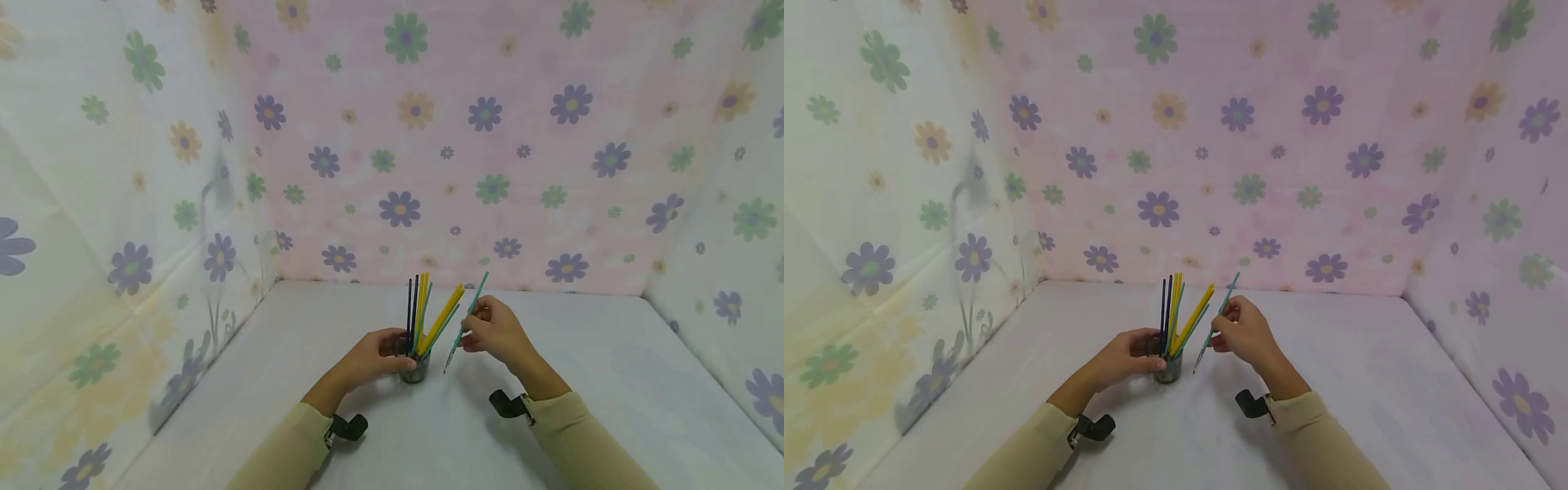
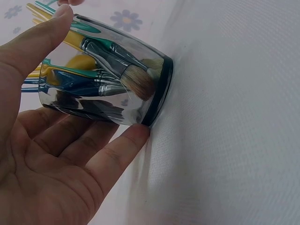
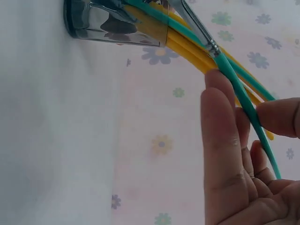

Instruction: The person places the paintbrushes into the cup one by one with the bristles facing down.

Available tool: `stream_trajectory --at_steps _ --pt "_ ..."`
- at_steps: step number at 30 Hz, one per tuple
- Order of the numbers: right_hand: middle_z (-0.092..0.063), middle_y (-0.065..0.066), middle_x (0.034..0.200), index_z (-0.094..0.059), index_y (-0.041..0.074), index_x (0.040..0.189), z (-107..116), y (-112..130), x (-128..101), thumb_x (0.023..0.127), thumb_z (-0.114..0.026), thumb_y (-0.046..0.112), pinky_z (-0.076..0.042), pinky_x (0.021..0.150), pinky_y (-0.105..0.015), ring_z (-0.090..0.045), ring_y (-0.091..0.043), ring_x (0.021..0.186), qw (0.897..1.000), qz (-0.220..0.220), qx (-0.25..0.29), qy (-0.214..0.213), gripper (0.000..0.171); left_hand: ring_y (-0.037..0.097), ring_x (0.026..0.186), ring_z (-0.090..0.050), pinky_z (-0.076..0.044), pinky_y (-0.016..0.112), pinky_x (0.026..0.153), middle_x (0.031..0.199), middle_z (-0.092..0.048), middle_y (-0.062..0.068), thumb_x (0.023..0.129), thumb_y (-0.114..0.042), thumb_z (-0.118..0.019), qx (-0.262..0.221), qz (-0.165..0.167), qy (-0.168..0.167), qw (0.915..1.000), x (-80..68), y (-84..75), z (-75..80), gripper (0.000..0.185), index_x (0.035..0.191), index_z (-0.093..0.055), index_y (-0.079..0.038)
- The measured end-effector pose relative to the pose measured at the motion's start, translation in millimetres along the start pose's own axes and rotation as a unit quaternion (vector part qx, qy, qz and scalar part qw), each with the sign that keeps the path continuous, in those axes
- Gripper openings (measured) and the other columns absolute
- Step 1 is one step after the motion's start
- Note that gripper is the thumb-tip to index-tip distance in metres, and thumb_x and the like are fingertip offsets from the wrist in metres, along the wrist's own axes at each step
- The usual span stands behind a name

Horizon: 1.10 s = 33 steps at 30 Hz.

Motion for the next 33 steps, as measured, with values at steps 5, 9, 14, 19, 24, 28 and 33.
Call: stream_trajectory --at_steps 5,9,14,19,24,28,33 --pt "-0.063 -0.021 0.109 -0.051 0.002 0.115 0.4 10.3 -4.3 0.102 -0.063 0.016 -0.065 0.077 -0.045 -0.078 -0.032 0.085 0.999 0.030 0.003 -0.015 0.023 0.021 0.129 -0.062 -0.048 0.049 0.113 0.139 -0.066 0.003 0.086 -0.044 -0.085 -0.002 -0.007 0.001 1.0000 -0.7 -0.1 0.2 0.078 0.150 -0.053 -0.016" --pt "-0.064 -0.020 0.111 -0.052 0.003 0.114 -2.5 17.6 -9.8 0.103 -0.064 0.018 -0.065 0.078 -0.041 -0.077 -0.030 0.090 0.998 0.057 0.002 -0.017 0.022 0.019 0.129 -0.062 -0.047 0.049 0.113 0.138 -0.066 0.000 0.084 -0.047 -0.085 0.001 -0.005 -0.003 1.0000 -0.5 3.4 0.0 0.078 0.148 -0.054 -0.017" --pt "-0.067 -0.018 0.112 -0.054 0.004 0.115 -7.2 25.9 -16.1 0.102 -0.066 0.018 -0.065 0.078 -0.038 -0.077 -0.028 0.091 0.995 0.098 0.001 -0.023 0.023 0.018 0.125 -0.063 -0.047 0.051 0.113 0.134 -0.068 -0.003 0.082 -0.050 -0.086 0.012 -0.009 -0.014 0.9998 0.3 5.3 -0.9 0.078 0.146 -0.056 -0.018" --pt "-0.070 -0.016 0.111 -0.056 0.003 0.117 -14.2 28.2 -20.6 0.101 -0.068 0.018 -0.065 0.077 -0.034 -0.078 -0.025 0.092 0.991 0.129 -0.023 -0.022 0.026 0.017 0.124 -0.063 -0.046 0.054 0.114 0.131 -0.068 -0.004 0.079 -0.055 -0.086 0.029 -0.001 -0.025 0.9993 -1.0 6.1 -1.3 0.080 0.144 -0.056 -0.019" --pt "-0.073 -0.010 0.105 -0.060 0.008 0.115 -20.3 27.5 -19.0 0.099 -0.071 0.018 -0.065 0.076 -0.035 -0.077 -0.020 0.090 0.987 0.145 -0.064 -0.030 0.022 0.017 0.123 -0.063 -0.045 0.054 0.114 0.128 -0.068 -0.006 0.080 -0.055 -0.086 0.028 -0.012 -0.028 0.9992 0.3 5.1 -1.0 0.076 0.142 -0.058 -0.022" --pt "-0.074 -0.004 0.101 -0.062 0.011 0.114 -24.5 24.7 -17.9 0.098 -0.073 0.020 -0.064 0.075 -0.035 -0.075 -0.016 0.084 0.984 0.146 -0.100 -0.033 0.021 0.015 0.119 -0.063 -0.046 0.054 0.113 0.125 -0.069 -0.007 0.079 -0.057 -0.086 0.035 -0.012 -0.032 0.9988 1.3 3.7 -0.8 0.075 0.140 -0.059 -0.023" --pt "-0.076 -0.001 0.097 -0.062 0.012 0.111 -26.6 27.3 -21.3 0.098 -0.073 0.022 -0.062 0.071 -0.031 -0.074 -0.018 0.080 0.978 0.163 -0.120 -0.040 0.020 0.016 0.120 -0.064 -0.047 0.054 0.112 0.125 -0.069 -0.007 0.079 -0.056 -0.086 0.038 -0.007 -0.032 0.9987 1.1 2.2 -1.3 0.076 0.141 -0.058 -0.022"
Point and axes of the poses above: each hand's wrist, its own x-axis towards the middle knuckle, its own z-axis out of the back of the hand, y = z × x, the point moved 5 cm from there along x, towards the middle knuckle
